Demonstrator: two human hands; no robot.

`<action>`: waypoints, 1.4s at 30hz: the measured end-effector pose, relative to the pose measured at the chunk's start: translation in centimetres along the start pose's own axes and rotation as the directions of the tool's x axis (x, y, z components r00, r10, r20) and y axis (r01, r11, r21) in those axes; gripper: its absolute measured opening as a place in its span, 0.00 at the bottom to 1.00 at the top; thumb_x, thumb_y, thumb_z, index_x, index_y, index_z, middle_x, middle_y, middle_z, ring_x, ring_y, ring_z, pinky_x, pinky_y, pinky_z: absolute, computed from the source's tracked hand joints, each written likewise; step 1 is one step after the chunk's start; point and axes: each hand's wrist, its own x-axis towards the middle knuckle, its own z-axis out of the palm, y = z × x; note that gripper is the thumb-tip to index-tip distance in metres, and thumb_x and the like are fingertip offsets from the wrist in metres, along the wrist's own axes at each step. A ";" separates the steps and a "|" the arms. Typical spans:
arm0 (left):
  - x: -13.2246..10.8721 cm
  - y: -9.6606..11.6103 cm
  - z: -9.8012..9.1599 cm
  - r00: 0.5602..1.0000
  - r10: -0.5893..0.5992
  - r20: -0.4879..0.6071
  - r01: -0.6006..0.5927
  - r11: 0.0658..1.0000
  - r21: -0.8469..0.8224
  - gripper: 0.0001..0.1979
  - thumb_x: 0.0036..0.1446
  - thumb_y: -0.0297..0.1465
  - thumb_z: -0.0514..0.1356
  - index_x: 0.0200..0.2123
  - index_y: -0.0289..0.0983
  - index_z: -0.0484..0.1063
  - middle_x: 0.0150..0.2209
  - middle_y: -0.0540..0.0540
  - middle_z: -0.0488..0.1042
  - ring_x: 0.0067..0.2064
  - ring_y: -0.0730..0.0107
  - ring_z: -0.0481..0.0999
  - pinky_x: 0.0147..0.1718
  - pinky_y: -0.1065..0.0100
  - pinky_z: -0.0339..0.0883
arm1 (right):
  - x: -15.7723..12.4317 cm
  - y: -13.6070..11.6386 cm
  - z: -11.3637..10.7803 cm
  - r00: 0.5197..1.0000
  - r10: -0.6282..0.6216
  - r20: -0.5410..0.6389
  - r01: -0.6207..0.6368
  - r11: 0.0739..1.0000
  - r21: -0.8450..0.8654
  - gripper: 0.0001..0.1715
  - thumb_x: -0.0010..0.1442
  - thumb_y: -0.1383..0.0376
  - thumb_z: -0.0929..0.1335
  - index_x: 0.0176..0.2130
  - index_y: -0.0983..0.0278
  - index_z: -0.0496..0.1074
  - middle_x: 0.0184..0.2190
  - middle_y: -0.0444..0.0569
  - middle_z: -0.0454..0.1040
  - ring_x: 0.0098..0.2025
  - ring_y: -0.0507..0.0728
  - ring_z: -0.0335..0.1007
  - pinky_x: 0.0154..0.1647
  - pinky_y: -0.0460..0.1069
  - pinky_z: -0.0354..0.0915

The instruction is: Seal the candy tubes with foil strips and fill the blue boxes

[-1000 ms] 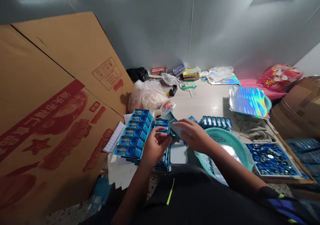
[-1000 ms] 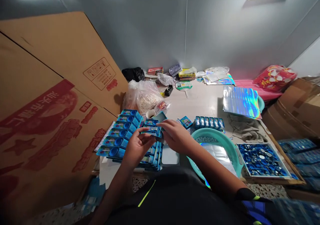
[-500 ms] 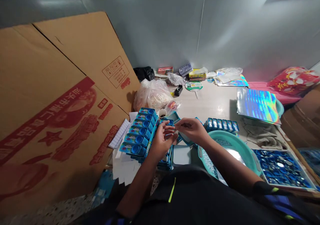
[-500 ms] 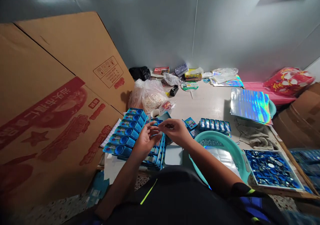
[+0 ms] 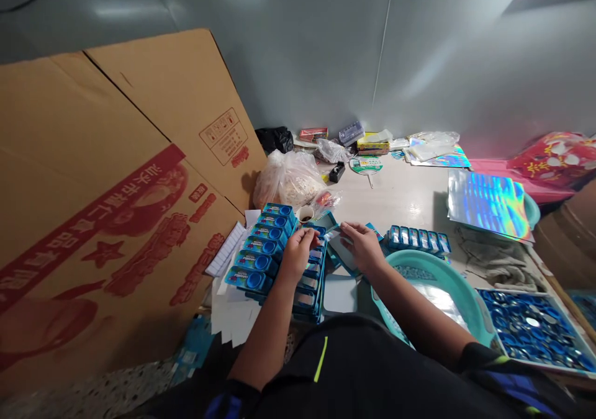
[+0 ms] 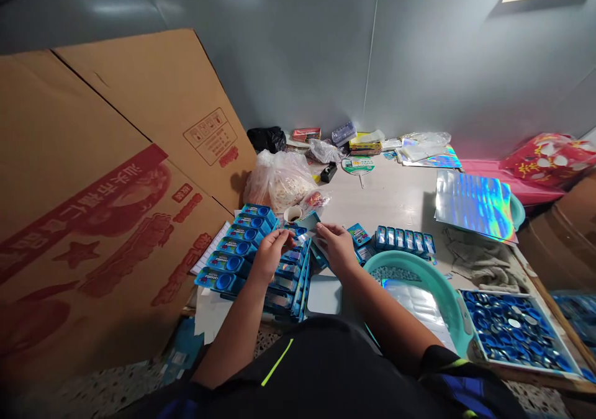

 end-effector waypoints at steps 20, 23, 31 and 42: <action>4.8 -1.0 1.5 0.998 0.042 -0.038 -0.022 0.910 0.414 0.12 0.55 0.37 0.63 0.35 0.35 0.79 0.31 0.44 0.79 0.35 0.64 0.78 0.37 0.66 0.72 | 4.1 5.0 1.1 0.988 0.037 -0.150 -0.015 0.990 0.142 0.22 0.39 0.54 0.78 0.33 0.63 0.77 0.26 0.44 0.76 0.29 0.52 0.71 0.30 0.46 0.64; 5.3 -0.7 1.5 0.998 0.051 -0.029 -0.029 0.855 0.518 0.09 0.55 0.34 0.61 0.36 0.35 0.79 0.30 0.45 0.79 0.32 0.64 0.78 0.36 0.64 0.72 | 4.6 6.2 0.9 0.986 0.034 -0.163 -0.009 0.989 0.150 0.23 0.39 0.53 0.78 0.33 0.64 0.77 0.24 0.44 0.75 0.26 0.51 0.68 0.27 0.46 0.62; 5.8 -0.2 1.5 0.980 0.181 -0.088 -0.061 0.685 0.726 0.21 0.51 0.26 0.62 0.51 0.35 0.70 0.30 0.45 0.78 0.35 0.59 0.79 0.40 0.62 0.70 | 4.6 8.7 0.8 0.975 0.011 -0.223 0.019 0.991 0.133 0.21 0.37 0.54 0.79 0.29 0.65 0.77 0.21 0.44 0.73 0.24 0.51 0.63 0.26 0.47 0.61; 6.3 -1.1 1.0 0.979 0.193 -0.062 -0.074 0.625 0.777 0.19 0.53 0.23 0.58 0.50 0.35 0.68 0.30 0.46 0.79 0.36 0.61 0.80 0.39 0.64 0.70 | 4.6 9.6 0.2 0.978 0.009 -0.209 0.009 0.997 0.082 0.24 0.40 0.51 0.78 0.31 0.66 0.78 0.23 0.47 0.75 0.23 0.53 0.65 0.24 0.48 0.61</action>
